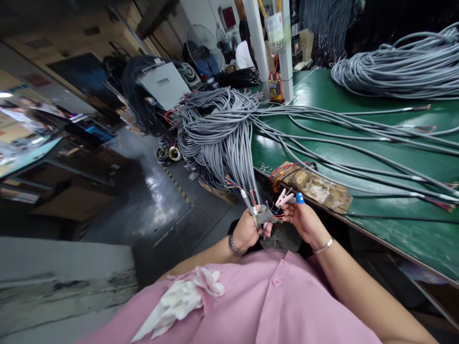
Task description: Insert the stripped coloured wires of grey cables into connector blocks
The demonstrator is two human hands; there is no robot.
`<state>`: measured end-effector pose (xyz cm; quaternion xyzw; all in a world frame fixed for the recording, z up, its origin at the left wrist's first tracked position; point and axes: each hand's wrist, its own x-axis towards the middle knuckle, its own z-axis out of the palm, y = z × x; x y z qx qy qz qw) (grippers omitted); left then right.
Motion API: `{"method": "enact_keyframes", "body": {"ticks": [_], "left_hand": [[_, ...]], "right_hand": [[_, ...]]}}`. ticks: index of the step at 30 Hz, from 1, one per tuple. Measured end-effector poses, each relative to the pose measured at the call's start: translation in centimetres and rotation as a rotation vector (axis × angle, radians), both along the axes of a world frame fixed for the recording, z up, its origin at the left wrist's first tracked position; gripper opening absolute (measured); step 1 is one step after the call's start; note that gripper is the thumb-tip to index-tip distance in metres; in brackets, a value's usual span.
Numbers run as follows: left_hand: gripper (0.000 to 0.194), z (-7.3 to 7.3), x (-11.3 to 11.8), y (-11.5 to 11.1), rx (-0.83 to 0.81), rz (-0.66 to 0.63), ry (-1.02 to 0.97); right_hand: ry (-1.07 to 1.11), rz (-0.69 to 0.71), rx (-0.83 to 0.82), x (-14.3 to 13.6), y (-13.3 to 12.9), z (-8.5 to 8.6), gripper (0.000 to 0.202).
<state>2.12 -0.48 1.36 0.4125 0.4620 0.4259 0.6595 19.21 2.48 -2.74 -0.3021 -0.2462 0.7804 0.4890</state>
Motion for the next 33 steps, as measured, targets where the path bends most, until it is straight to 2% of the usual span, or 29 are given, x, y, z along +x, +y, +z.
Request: {"method": "enact_keyframes", "body": {"ticks": [4,7,12,17,20,24,27,33], "left_hand": [[0.033,0.1,0.5,0.7,-0.02,-0.042,-0.036],[0.035,0.1,0.9,0.9,-0.036,-0.037,-0.001],[0.039,-0.1,1.2,0.9,-0.058,-0.038,0.066],[0.04,0.1,0.8,0.4,-0.04,-0.025,0.051],[0.04,0.4,0.5,-0.2,-0.022,-0.028,0.064],[0.04,0.7,0.4,-1.0,0.021,0.035,0.05],[0.036,0.7,0.7,-1.0,0.029,0.101,0.012],[0.035,0.5,1.3,-0.6,-0.001,0.175,-0.001]], "right_hand": [[-0.028,-0.035,0.038,-0.8,1.1,0.8,0.04],[-0.035,-0.125,0.056,-1.5,1.2,1.4,0.041],[-0.036,-0.218,0.066,-2.0,1.1,1.2,0.038],[0.019,-0.124,-0.02,-1.4,0.9,0.6,0.045],[0.074,-0.033,-0.032,-1.0,0.7,0.8,0.049],[0.054,0.01,0.008,-1.0,0.4,1.6,0.035],[-0.026,-0.048,0.06,-1.3,0.2,2.0,0.025],[-0.144,-0.196,0.139,-1.6,-0.1,1.2,0.036]]}}
